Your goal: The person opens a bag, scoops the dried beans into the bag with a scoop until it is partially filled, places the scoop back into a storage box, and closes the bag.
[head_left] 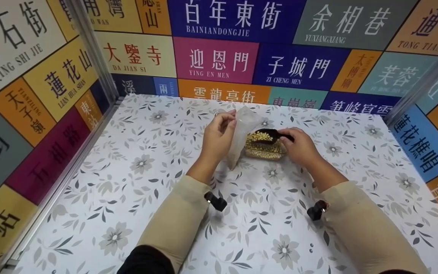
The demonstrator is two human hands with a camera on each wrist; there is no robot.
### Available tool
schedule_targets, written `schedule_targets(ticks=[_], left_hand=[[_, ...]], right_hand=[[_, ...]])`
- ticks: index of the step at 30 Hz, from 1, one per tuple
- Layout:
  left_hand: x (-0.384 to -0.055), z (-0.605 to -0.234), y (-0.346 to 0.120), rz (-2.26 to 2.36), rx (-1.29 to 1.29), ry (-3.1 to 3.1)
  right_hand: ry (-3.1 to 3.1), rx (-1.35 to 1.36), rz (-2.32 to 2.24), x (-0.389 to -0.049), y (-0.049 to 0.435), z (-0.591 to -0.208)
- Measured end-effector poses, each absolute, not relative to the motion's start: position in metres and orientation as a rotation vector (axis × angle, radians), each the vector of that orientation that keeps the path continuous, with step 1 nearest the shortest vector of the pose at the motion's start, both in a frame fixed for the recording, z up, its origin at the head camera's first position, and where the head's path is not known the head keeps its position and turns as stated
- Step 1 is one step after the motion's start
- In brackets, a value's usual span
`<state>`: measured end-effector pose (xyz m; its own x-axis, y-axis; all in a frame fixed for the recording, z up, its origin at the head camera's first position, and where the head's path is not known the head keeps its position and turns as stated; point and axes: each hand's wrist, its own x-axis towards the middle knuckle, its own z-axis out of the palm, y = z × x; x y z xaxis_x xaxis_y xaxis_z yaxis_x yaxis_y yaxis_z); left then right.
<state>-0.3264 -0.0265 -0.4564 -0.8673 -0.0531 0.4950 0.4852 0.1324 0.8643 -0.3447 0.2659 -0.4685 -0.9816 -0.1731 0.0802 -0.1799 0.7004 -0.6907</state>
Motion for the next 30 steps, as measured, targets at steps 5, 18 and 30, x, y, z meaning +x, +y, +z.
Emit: schedule_targets(ticks=[5, 18, 30], left_hand=[[-0.325, -0.456, -0.027, -1.787, -0.404, -2.015], [-0.325, -0.455, -0.026, -1.784, -0.398, -2.011], [-0.325, -0.455, -0.025, -1.839, -0.403, -1.966]], right_hand=[[-2.859, 0.171, 1.448, -0.338, 0.273, -0.469], [-2.734, 0.085, 1.694, -0.334, 0.28, -0.453], [-2.728, 0.06, 1.618, -0.336, 0.277, -0.41]])
